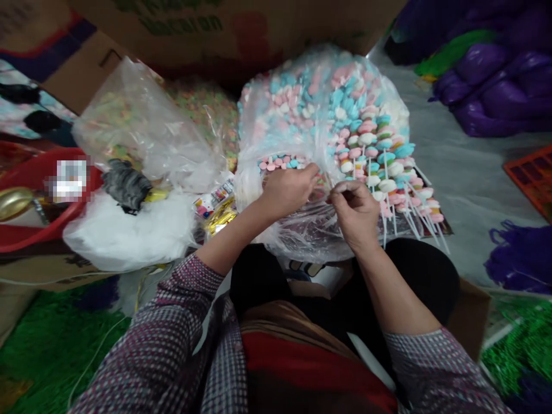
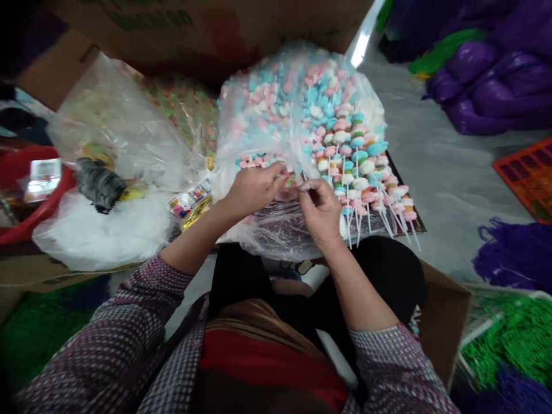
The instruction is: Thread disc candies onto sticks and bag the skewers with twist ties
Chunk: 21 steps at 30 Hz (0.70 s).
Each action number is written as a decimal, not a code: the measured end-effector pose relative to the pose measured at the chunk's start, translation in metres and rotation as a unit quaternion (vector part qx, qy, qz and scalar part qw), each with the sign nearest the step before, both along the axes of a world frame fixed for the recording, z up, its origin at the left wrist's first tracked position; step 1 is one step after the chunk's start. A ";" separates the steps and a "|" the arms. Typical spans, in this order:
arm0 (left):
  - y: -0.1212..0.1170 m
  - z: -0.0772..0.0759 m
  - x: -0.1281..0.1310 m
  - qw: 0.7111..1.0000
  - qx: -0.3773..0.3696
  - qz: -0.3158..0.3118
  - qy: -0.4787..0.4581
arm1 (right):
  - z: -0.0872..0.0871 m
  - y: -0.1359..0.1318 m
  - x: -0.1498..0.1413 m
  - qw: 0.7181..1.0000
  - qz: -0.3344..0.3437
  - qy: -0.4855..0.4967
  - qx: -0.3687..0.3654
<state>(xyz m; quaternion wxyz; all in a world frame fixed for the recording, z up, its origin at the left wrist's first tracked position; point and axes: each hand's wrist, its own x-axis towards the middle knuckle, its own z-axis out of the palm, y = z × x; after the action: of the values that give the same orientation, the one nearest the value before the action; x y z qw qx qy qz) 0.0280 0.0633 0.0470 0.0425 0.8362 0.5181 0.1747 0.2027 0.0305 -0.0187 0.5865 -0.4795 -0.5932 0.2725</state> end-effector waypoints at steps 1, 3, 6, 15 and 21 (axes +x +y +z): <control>0.001 0.002 0.000 0.999 -0.014 0.011 0.032 | -0.001 0.000 0.001 1.000 -0.001 0.004 0.000; 0.001 0.008 0.000 0.997 -0.041 0.020 0.069 | -0.002 0.000 0.002 1.000 -0.001 0.011 0.000; 0.001 0.019 0.003 0.989 -0.107 0.017 0.099 | -0.004 0.002 0.001 1.000 0.005 0.025 0.000; 0.005 0.012 -0.009 0.989 -0.128 -0.060 0.037 | -0.004 0.007 0.000 0.998 -0.019 0.056 0.004; -0.001 -0.007 -0.024 0.996 -0.050 -0.072 0.026 | -0.012 0.020 0.017 0.996 0.009 0.052 -0.075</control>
<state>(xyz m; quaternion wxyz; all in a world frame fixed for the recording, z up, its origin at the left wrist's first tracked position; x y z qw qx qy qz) 0.0037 0.0624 0.0399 0.0835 0.8726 0.4654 0.1228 0.2198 0.0502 -0.0309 0.5761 -0.5023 -0.5441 0.3460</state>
